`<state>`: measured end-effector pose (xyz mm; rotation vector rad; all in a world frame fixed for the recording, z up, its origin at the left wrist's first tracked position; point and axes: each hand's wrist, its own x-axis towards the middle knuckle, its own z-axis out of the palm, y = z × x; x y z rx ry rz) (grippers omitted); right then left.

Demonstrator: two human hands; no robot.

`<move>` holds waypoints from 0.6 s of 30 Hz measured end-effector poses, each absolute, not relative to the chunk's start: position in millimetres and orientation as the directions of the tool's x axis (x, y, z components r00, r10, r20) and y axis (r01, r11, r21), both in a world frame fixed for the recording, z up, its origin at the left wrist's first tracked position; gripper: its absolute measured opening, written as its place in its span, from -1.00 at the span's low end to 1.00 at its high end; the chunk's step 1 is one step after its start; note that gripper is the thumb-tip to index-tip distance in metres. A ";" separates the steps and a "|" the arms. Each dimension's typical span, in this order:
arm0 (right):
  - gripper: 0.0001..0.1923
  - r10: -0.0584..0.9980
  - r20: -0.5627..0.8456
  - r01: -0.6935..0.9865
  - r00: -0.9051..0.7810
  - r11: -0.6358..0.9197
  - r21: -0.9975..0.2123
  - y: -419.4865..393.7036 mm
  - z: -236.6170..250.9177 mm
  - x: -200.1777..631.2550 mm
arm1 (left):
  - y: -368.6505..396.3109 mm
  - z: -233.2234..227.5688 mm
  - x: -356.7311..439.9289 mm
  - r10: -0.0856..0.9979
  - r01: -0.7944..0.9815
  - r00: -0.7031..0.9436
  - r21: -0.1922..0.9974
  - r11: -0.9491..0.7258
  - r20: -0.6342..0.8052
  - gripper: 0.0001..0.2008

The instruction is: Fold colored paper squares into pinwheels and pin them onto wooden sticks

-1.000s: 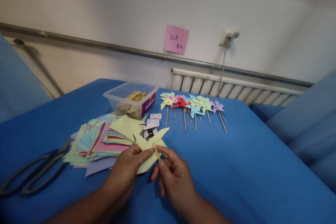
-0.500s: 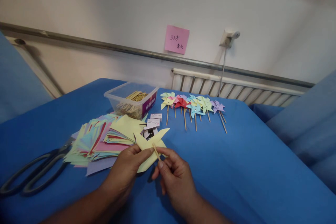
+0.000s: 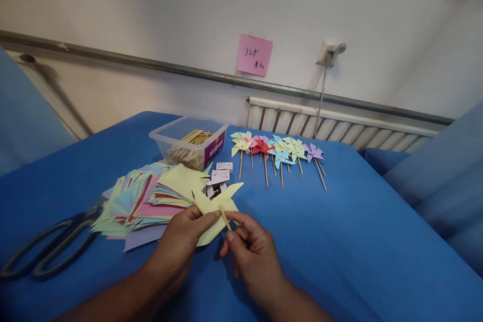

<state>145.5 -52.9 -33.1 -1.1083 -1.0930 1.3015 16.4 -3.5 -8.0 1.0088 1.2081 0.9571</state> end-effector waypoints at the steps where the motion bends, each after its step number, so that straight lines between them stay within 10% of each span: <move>1: -0.57 1.000 -0.020 -0.142 -0.011 -0.021 -0.990 -52.9 -33.1 145.6 | -3.7 -7.8 16.5 0.955 -0.046 0.114 0.959 0.279 -0.273 -0.74; 18: -0.64 1.000 -0.024 -0.087 0.004 -0.024 -0.996 -55.2 -30.5 146.9 | -3.0 -8.2 15.3 0.950 -0.031 0.148 0.959 0.282 -0.275 -0.72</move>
